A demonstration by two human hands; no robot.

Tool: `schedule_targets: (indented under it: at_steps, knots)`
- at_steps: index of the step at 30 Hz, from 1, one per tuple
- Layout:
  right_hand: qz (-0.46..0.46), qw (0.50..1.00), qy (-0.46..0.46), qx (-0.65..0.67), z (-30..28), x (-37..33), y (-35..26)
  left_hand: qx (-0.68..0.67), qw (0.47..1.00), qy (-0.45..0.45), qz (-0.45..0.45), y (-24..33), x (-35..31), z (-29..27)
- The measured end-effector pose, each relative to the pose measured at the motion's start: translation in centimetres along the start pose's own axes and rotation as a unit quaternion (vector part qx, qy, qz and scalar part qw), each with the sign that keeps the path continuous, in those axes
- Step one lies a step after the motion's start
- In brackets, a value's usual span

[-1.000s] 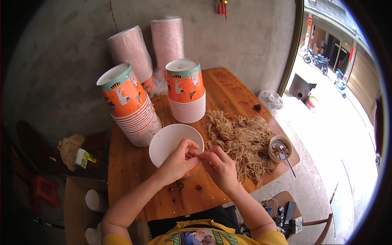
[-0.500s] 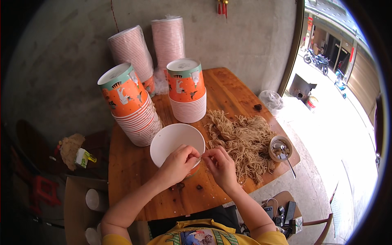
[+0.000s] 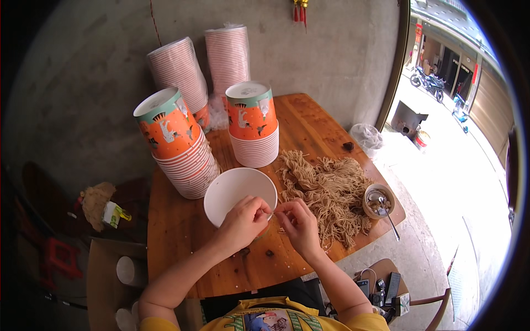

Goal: Cleaning and sorting dried shredded food strands by hand into paper cups.

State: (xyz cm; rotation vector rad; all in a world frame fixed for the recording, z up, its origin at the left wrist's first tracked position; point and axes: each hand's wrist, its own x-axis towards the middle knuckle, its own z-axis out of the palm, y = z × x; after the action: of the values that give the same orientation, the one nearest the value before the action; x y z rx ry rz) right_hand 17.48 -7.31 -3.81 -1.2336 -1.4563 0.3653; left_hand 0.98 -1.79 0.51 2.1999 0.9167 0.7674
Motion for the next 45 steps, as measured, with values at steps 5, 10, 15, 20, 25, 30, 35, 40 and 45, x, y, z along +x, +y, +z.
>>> schedule_targets:
  at_steps: [5,10,15,20,25,30,35,40,45]
  knots:
    - [0.025,0.999,-0.002,0.033,0.1,-0.1,0.1,0.049,0.998,0.026,0.038,-0.1,-0.1,-0.1]
    - [0.033,0.998,-0.002,0.048,0.0,-0.3,0.3,0.028,0.998,0.042,0.039,0.2,0.2,0.4]
    - [0.036,0.998,-0.004,0.052,-0.1,-0.3,0.2,-0.020,0.999,0.036,0.024,0.4,0.3,0.3]
    - [0.038,0.998,-0.008,0.057,-0.2,-0.4,0.2,-0.044,0.998,0.036,0.010,0.5,0.3,0.3]
    - [0.038,0.998,-0.007,0.055,-0.1,-0.5,0.3,-0.052,0.998,0.036,0.001,0.6,0.4,0.2]
    - [0.031,0.997,-0.002,0.064,-0.1,-0.6,0.2,-0.066,0.997,0.029,-0.013,0.8,0.4,0.2]
    - [0.057,0.996,-0.044,0.060,-0.5,-0.1,-0.6,-0.079,0.996,0.029,0.016,0.5,0.4,0.3]
    - [0.094,0.992,-0.038,0.078,0.2,-0.1,-0.2,-0.051,0.997,0.044,0.040,0.9,0.4,0.5]
    - [0.139,0.981,-0.037,0.131,0.3,-0.1,-0.1,-0.032,0.996,0.057,0.062,0.8,0.2,0.5]
